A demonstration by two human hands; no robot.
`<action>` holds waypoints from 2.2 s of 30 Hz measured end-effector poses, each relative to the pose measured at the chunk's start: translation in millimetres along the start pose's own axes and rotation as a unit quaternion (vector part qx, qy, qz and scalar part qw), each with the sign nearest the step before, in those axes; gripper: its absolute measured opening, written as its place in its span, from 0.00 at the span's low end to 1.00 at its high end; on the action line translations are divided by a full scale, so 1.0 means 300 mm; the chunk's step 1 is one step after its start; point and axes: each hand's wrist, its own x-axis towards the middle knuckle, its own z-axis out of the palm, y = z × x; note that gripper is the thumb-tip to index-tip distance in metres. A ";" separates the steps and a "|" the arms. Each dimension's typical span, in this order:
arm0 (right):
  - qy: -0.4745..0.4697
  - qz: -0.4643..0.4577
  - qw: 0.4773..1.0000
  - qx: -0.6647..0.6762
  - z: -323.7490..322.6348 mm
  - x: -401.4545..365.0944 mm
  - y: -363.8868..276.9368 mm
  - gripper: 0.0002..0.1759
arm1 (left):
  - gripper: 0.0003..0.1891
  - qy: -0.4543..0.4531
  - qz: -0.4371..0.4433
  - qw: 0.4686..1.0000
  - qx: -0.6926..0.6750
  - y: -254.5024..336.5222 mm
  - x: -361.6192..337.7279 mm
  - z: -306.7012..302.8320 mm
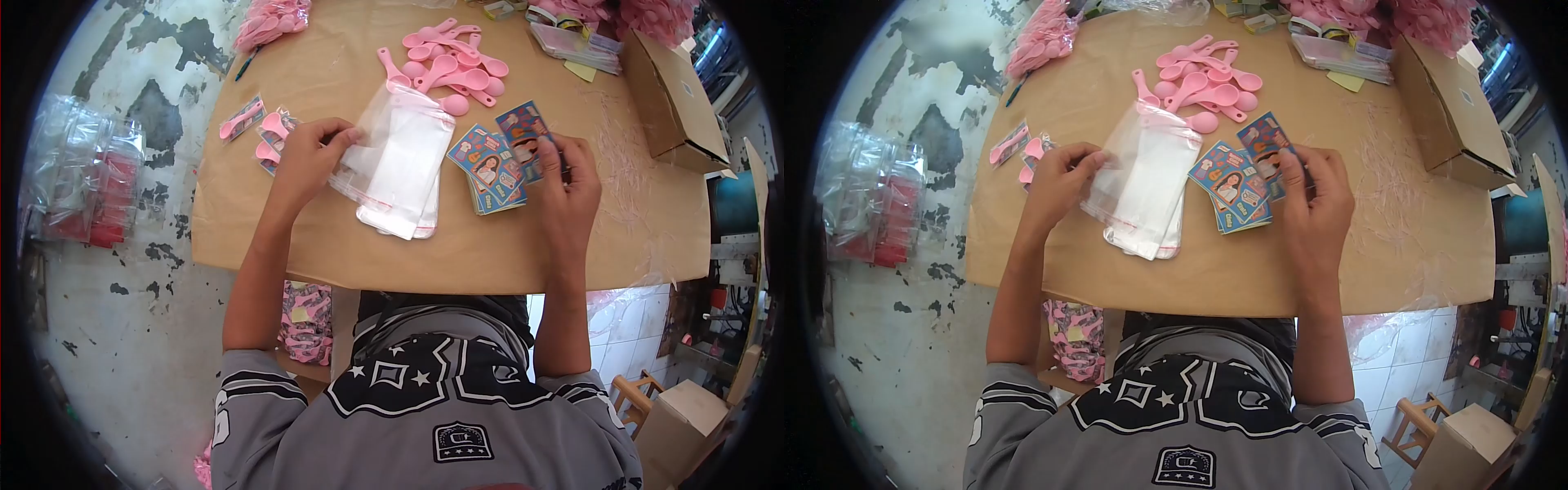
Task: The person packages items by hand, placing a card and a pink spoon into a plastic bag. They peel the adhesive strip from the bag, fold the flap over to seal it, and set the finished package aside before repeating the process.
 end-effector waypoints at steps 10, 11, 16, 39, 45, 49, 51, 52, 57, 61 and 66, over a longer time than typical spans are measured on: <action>-0.043 0.059 0.976 0.203 -0.035 -0.059 -0.076 0.13 | 0.11 0.145 0.049 0.968 -0.198 0.013 -0.111 0.033; -0.071 0.066 0.975 0.200 -0.034 -0.065 -0.088 0.13 | 0.11 0.120 0.027 0.969 -0.212 0.005 -0.123 0.050; -0.214 0.161 0.936 0.230 -0.001 -0.112 -0.209 0.13 | 0.11 0.050 -0.042 0.971 -0.228 0.047 -0.170 0.109; -0.178 0.129 0.956 0.193 0.096 -0.177 -0.229 0.14 | 0.14 0.060 -0.072 0.787 -0.610 0.034 -0.241 0.086; -0.222 0.161 0.942 0.197 0.076 -0.162 -0.214 0.13 | 0.12 0.078 -0.029 0.786 -0.613 0.088 -0.228 0.167; -0.219 0.170 0.924 0.263 0.122 -0.151 -0.225 0.12 | 0.13 0.088 -0.012 0.767 -0.636 0.123 -0.236 0.224; -0.207 0.162 0.921 0.288 0.146 -0.142 -0.232 0.12 | 0.13 0.089 -0.008 0.764 -0.639 0.129 -0.240 0.234; -0.221 0.164 0.918 0.284 0.149 -0.141 -0.229 0.13 | 0.13 0.092 -0.010 0.761 -0.642 0.137 -0.241 0.233; -0.316 0.197 0.900 0.226 0.118 -0.128 -0.197 0.18 | 0.12 0.087 0.011 0.765 -0.638 0.147 -0.230 0.240; -0.269 0.193 0.904 0.271 0.095 -0.103 -0.184 0.21 | 0.12 0.065 0.031 0.769 -0.635 0.151 -0.229 0.256; -0.188 0.187 0.908 0.324 0.099 -0.111 -0.185 0.14 | 0.14 0.058 0.048 0.775 -0.628 0.180 -0.223 0.281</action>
